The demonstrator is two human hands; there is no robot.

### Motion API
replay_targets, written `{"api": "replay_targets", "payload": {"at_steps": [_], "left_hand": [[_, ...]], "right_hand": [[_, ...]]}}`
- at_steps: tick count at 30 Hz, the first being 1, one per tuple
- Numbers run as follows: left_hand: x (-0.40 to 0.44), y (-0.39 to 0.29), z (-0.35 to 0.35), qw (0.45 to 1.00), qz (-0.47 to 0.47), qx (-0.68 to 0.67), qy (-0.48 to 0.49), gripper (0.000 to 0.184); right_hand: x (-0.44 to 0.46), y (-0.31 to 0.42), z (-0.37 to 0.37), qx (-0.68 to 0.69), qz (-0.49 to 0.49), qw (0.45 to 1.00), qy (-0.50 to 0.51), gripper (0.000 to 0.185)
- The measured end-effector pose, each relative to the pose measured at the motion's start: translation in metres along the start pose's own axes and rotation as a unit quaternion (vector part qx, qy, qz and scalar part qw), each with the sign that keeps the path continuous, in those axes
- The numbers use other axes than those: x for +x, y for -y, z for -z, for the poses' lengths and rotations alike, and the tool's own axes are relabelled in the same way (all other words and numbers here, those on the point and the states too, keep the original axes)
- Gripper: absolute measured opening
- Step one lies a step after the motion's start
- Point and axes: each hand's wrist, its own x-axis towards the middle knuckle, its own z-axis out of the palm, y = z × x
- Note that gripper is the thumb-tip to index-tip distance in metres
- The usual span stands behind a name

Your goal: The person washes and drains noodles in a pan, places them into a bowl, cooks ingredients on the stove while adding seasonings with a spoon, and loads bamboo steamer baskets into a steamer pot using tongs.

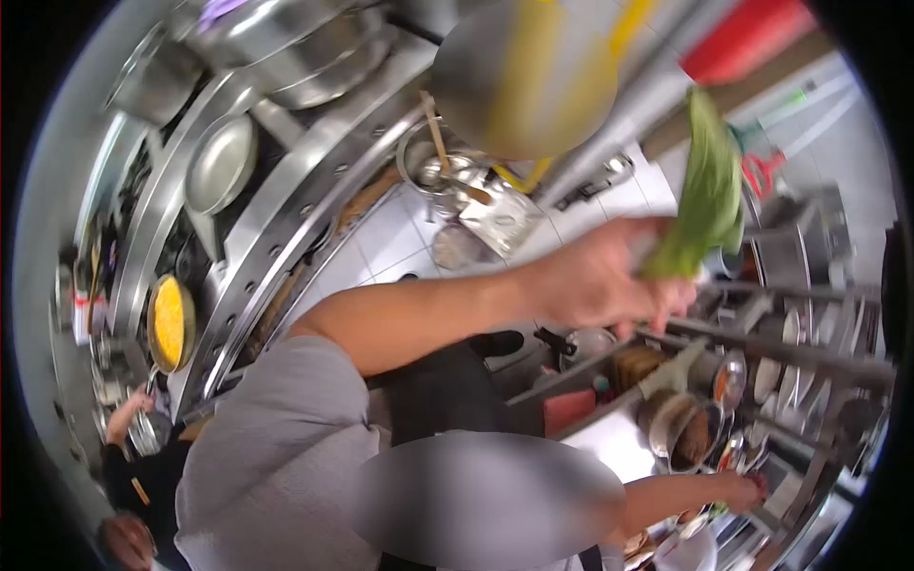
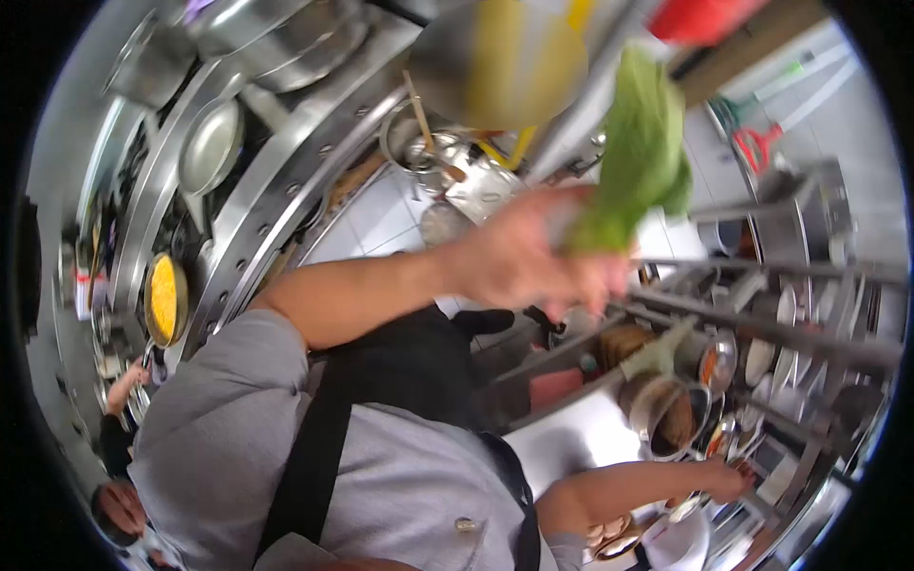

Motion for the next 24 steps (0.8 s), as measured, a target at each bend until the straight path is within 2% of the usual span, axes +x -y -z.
{"api": "replay_targets", "payload": {"at_steps": [1, 2, 3, 4, 5, 7, 9, 10, 11, 12, 13, 14, 16, 17, 19, 21, 24], "left_hand": [[-0.028, -0.025, 0.032, 0.986, -0.105, 0.094, -0.088, 0.040], [-0.053, -0.059, 0.060, 0.947, -0.155, 0.178, -0.219, 0.033], [-0.084, -0.099, 0.102, 0.881, -0.203, 0.251, -0.347, 0.028], [-0.120, -0.125, 0.139, 0.795, -0.191, 0.348, -0.459, 0.040], [-0.156, -0.144, 0.194, 0.660, -0.223, 0.472, -0.540, 0.039], [-0.240, -0.183, 0.262, 0.520, -0.052, 0.535, -0.664, 0.046], [-0.335, -0.180, 0.381, 0.407, 0.132, 0.551, -0.717, 0.048], [-0.382, -0.163, 0.450, 0.409, 0.227, 0.546, -0.695, 0.049], [-0.418, -0.148, 0.498, 0.411, 0.320, 0.534, -0.666, 0.050], [-0.429, -0.144, 0.502, 0.403, 0.375, 0.535, -0.641, 0.049], [-0.435, -0.141, 0.504, 0.396, 0.428, 0.534, -0.612, 0.048], [-0.447, -0.135, 0.522, 0.397, 0.424, 0.528, -0.620, 0.048], [-0.472, -0.122, 0.548, 0.348, 0.356, 0.603, -0.624, 0.052], [-0.480, -0.125, 0.551, 0.346, 0.357, 0.598, -0.629, 0.052], [-0.475, -0.155, 0.508, 0.331, 0.154, 0.586, -0.723, 0.045], [-0.480, -0.185, 0.454, 0.284, 0.073, 0.586, -0.755, 0.040], [-0.480, -0.202, 0.345, 0.286, 0.009, 0.454, -0.844, 0.038]], "right_hand": [[-0.045, 0.023, 0.001, 0.022, -0.017, 0.999, 0.019, 0.029], [-0.100, 0.042, 0.006, 0.031, -0.042, 0.996, 0.067, 0.029], [-0.165, 0.067, 0.010, 0.044, -0.023, 0.987, 0.150, 0.027], [-0.227, 0.095, 0.020, -0.010, 0.044, 0.962, 0.269, 0.023], [-0.292, 0.124, 0.021, 0.078, -0.072, 0.944, 0.313, 0.018], [-0.397, 0.183, 0.043, 0.090, -0.177, 0.830, 0.520, 0.016], [-0.474, 0.236, 0.063, 0.088, -0.165, 0.678, 0.711, 0.022], [-0.505, 0.248, 0.071, 0.094, -0.127, 0.617, 0.771, 0.022], [-0.534, 0.271, 0.080, 0.121, -0.152, 0.563, 0.803, 0.019], [-0.561, 0.284, 0.085, 0.147, -0.130, 0.510, 0.837, 0.016], [-0.573, 0.310, 0.081, 0.157, 0.015, 0.462, 0.873, 0.016], [-0.587, 0.331, 0.080, 0.188, 0.043, 0.439, 0.877, 0.016], [-0.607, 0.363, 0.071, 0.221, 0.076, 0.408, 0.883, 0.017], [-0.614, 0.375, 0.067, 0.242, 0.101, 0.404, 0.876, 0.016], [-0.621, 0.392, 0.059, 0.274, 0.147, 0.402, 0.861, 0.016], [-0.623, 0.398, 0.052, 0.290, 0.148, 0.402, 0.856, 0.018], [-0.627, 0.395, 0.048, 0.292, 0.135, 0.375, 0.869, 0.015]]}}
